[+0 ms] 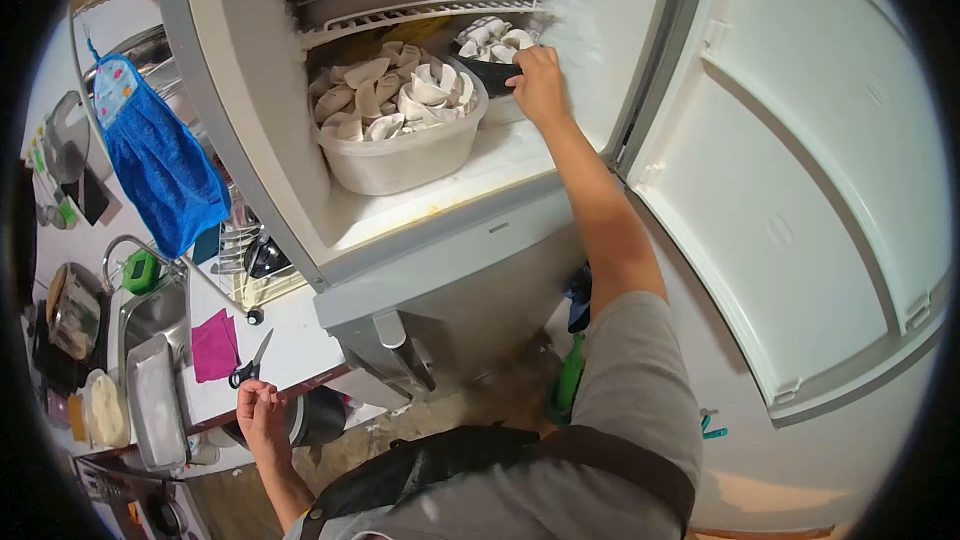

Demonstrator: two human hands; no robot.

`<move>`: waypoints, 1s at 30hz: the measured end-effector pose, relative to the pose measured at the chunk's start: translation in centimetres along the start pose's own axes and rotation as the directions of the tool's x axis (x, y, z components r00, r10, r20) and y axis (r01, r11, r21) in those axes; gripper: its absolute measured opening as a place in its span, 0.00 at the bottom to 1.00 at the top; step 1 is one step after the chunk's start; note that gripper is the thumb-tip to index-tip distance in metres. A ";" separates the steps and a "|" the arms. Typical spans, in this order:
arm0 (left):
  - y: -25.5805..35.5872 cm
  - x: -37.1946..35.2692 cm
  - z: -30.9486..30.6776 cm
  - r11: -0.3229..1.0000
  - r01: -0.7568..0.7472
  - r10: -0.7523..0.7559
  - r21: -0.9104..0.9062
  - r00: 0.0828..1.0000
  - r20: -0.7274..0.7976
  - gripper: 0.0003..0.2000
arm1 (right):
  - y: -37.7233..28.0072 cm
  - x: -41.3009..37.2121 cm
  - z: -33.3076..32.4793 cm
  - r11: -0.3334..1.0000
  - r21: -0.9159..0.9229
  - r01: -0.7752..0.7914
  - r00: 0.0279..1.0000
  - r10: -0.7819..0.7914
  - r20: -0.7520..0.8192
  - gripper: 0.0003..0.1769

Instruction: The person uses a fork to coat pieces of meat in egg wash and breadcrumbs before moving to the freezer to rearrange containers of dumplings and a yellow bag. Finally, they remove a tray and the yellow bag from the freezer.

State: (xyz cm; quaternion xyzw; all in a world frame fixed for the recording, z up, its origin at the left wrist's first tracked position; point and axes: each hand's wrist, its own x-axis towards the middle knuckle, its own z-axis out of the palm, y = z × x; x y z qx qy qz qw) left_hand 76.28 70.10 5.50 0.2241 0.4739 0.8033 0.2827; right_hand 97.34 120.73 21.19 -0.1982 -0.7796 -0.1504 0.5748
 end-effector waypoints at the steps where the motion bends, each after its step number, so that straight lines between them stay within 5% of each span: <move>1: 0.2 -0.4 0.0 1.000 0.001 -0.001 -0.003 1.000 -0.024 0.06 | 0.2 -0.1 0.6 1.000 -0.002 -0.015 1.000 0.015 0.001 0.16; 13: 0.6 -1.8 -1.1 1.000 0.014 -0.014 0.003 1.000 -0.020 0.06 | 0.2 0.1 -0.6 0.999 -0.017 -0.038 0.992 0.040 0.122 0.18; 16: 0.9 -1.8 -1.3 0.999 0.020 -0.019 0.039 1.000 -0.025 0.06 | -4.4 0.5 -8.2 0.971 0.106 -0.212 0.962 0.227 -0.153 0.18; 17: 0.9 -1.7 -1.5 0.999 0.029 -0.028 0.045 0.999 -0.018 0.05 | -8.5 0.0 -13.7 0.983 -0.008 -0.184 0.943 0.174 -0.283 0.17; 18: 0.8 -1.6 -1.8 0.998 0.040 -0.039 0.050 0.999 -0.013 0.05 | -11.9 -2.5 -19.6 0.989 0.068 -0.131 0.884 0.148 -0.444 0.19; 19: 0.4 -1.6 -2.5 0.993 0.061 -0.063 0.105 0.998 0.012 0.05 | -10.9 -6.6 -27.2 0.951 -0.307 0.044 0.854 -0.195 -0.482 0.22; 20: -0.1 -1.4 -3.4 0.982 0.086 -0.093 0.167 0.995 0.034 0.04 | -14.7 -8.3 -32.8 0.734 -0.610 -0.297 0.759 -0.206 -0.617 0.19; 21: -0.5 -1.2 -4.1 0.971 0.107 -0.140 0.214 0.979 0.148 0.03 | -18.4 -8.9 -38.6 0.349 -0.711 -0.611 0.653 -0.287 -0.701 0.16; 22: -0.3 -1.3 -3.7 0.937 0.129 -0.206 0.325 0.955 0.215 0.05 | -17.5 -10.1 -46.5 0.744 -0.321 -0.586 0.138 -0.299 -0.944 0.18; 23: -0.3 -1.0 -4.0 0.904 0.146 -0.296 0.401 0.892 0.342 0.06 | -15.8 -14.3 -54.9 0.520 -0.431 -0.738 0.338 -0.267 -0.902 0.23; 25: -1.3 -0.1 -3.9 0.858 0.135 -0.431 0.496 0.715 0.551 0.07 | -9.1 -22.2 -67.5 0.485 -0.100 -0.869 0.229 0.214 -0.949 0.27; 27: -2.0 0.5 -2.6 0.852 0.159 -0.491 0.499 0.571 0.657 0.08 | -7.6 -22.2 -64.7 0.364 0.348 -0.864 0.045 0.744 -0.667 0.32; 29: -3.1 0.7 -1.8 0.851 0.217 -0.520 0.478 0.473 0.712 0.08 | 3.4 -31.5 -68.3 0.403 0.557 -0.726 0.163 0.888 -0.430 0.34; 30: -3.4 0.5 -1.2 0.863 0.213 -0.500 0.458 0.492 0.713 0.08 | 1.4 -31.6 -64.3 0.386 0.564 -0.730 0.183 0.905 -0.383 0.34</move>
